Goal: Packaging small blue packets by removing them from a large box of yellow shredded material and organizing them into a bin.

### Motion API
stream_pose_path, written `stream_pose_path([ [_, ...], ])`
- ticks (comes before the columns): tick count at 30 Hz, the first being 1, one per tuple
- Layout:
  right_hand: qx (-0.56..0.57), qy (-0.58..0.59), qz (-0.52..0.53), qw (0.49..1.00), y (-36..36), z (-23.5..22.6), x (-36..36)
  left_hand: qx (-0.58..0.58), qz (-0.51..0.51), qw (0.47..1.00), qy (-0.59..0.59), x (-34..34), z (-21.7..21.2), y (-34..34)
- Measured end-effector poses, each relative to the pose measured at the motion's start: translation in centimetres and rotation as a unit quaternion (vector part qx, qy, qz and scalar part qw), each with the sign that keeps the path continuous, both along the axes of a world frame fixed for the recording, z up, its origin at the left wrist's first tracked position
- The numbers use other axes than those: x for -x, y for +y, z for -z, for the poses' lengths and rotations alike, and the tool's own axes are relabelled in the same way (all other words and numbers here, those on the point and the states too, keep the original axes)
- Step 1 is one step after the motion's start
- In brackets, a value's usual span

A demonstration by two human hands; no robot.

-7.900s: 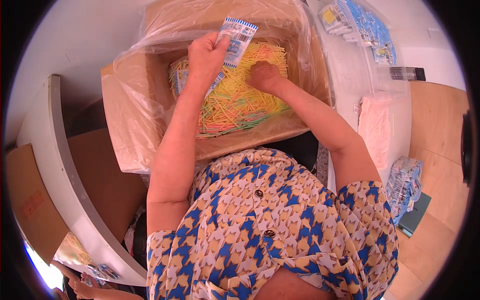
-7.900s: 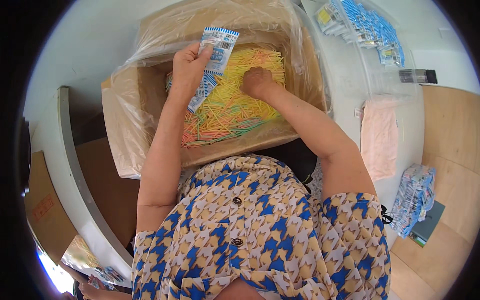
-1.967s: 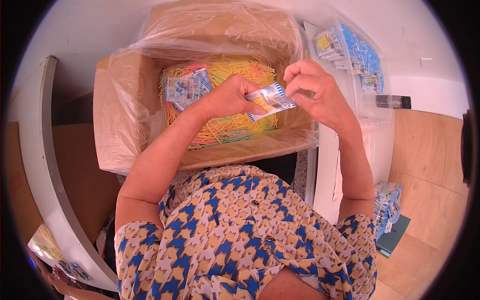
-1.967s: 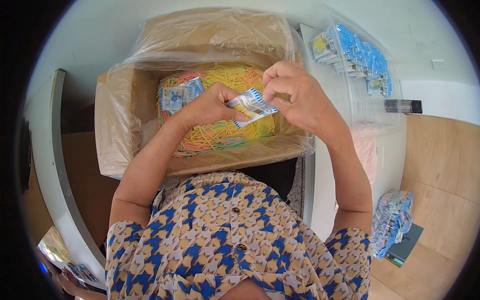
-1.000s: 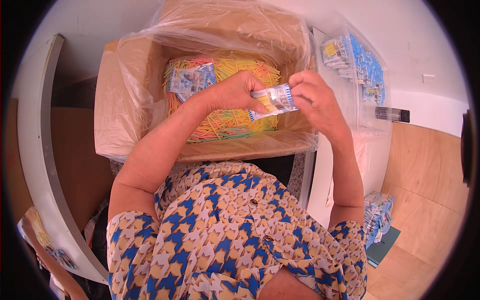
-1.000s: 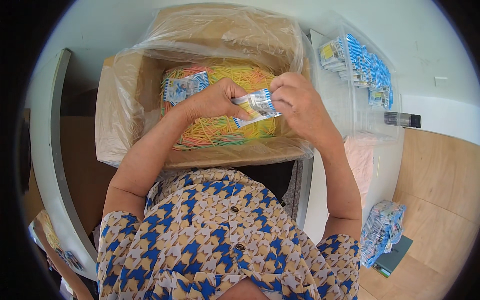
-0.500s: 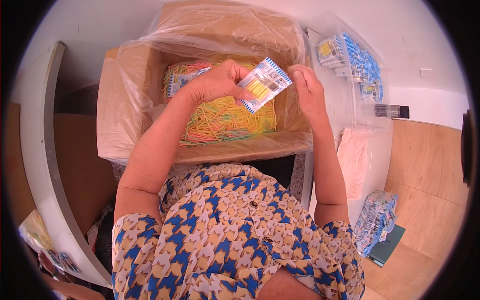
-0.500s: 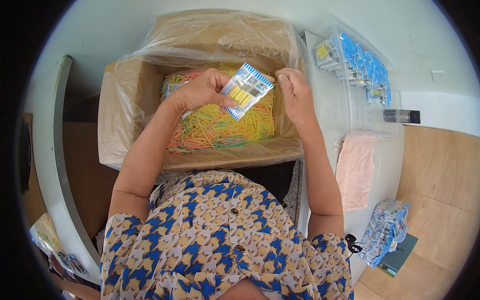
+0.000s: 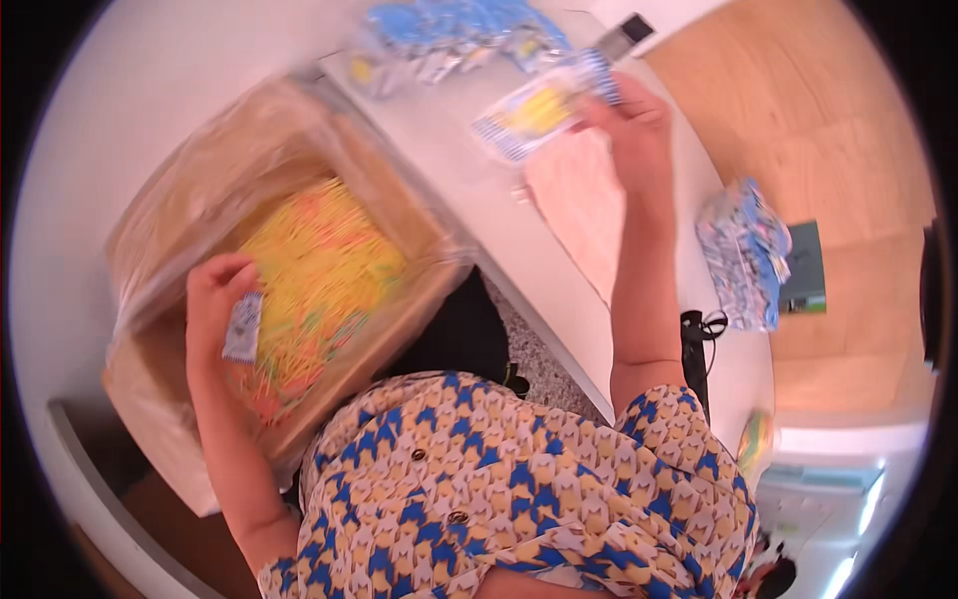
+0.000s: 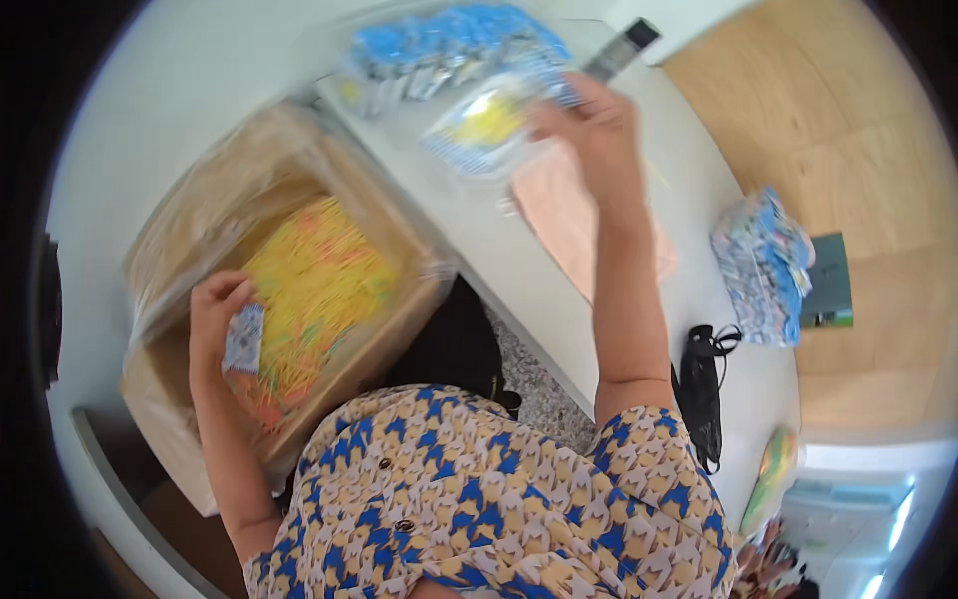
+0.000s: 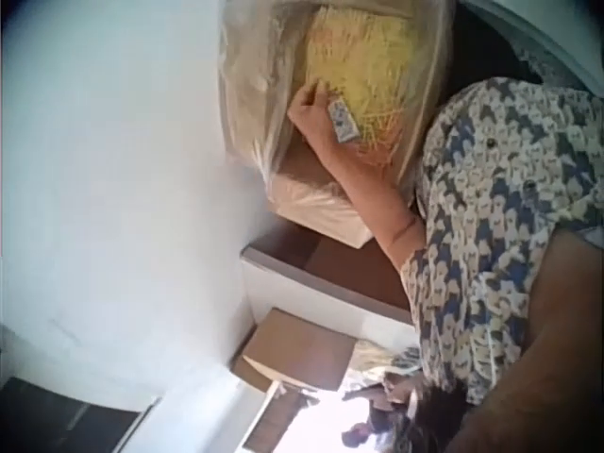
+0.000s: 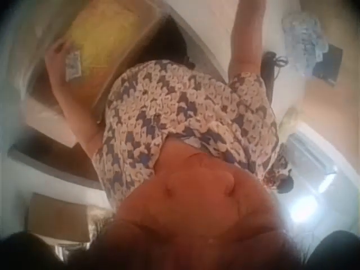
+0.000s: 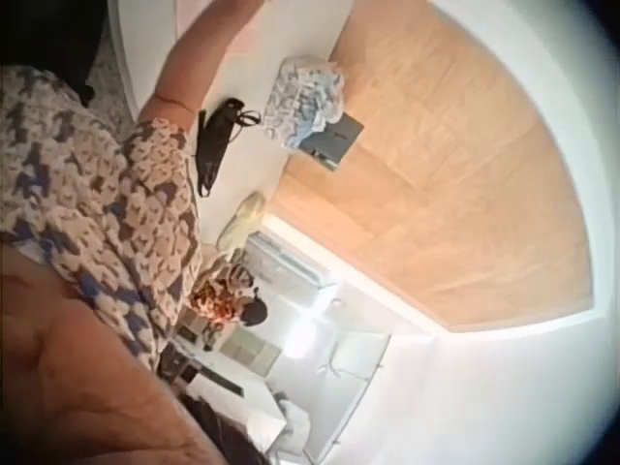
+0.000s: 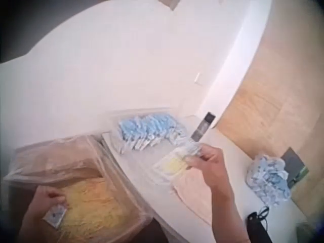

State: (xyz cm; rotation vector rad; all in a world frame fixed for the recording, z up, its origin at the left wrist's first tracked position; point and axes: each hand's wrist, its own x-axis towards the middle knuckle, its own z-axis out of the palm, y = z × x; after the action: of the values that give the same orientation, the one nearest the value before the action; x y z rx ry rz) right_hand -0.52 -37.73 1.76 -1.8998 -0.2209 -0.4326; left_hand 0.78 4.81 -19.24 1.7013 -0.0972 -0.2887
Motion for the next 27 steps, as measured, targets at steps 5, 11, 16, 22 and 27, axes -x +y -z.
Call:
stream_pose_path([
  [5, 0.161, 0.115, 0.224, 0.954, -16.8, 3.1, 1.5, -0.066, -0.040, 0.996, -0.039, -1.2, 6.0, 2.7],
  [11, 0.391, 0.182, 0.284, 0.856, -27.2, 12.6, 2.0, -0.259, -0.004, 0.959, -0.117, -0.9, -2.1, 1.4],
  [16, 0.446, 0.017, 0.426, 0.787, -26.1, 9.2, 0.6, -0.443, 0.042, 0.889, -0.105, -0.7, -4.6, 2.9],
  [22, 0.335, -0.102, 0.304, 0.886, -13.2, 6.2, -1.0, -0.631, -0.016, 0.775, 0.019, 1.3, 1.8, 1.5],
  [27, 0.354, -0.165, 0.246, 0.887, -6.7, 3.9, 0.7, -0.662, -0.002, 0.744, 0.090, 1.0, 3.1, 2.9],
])
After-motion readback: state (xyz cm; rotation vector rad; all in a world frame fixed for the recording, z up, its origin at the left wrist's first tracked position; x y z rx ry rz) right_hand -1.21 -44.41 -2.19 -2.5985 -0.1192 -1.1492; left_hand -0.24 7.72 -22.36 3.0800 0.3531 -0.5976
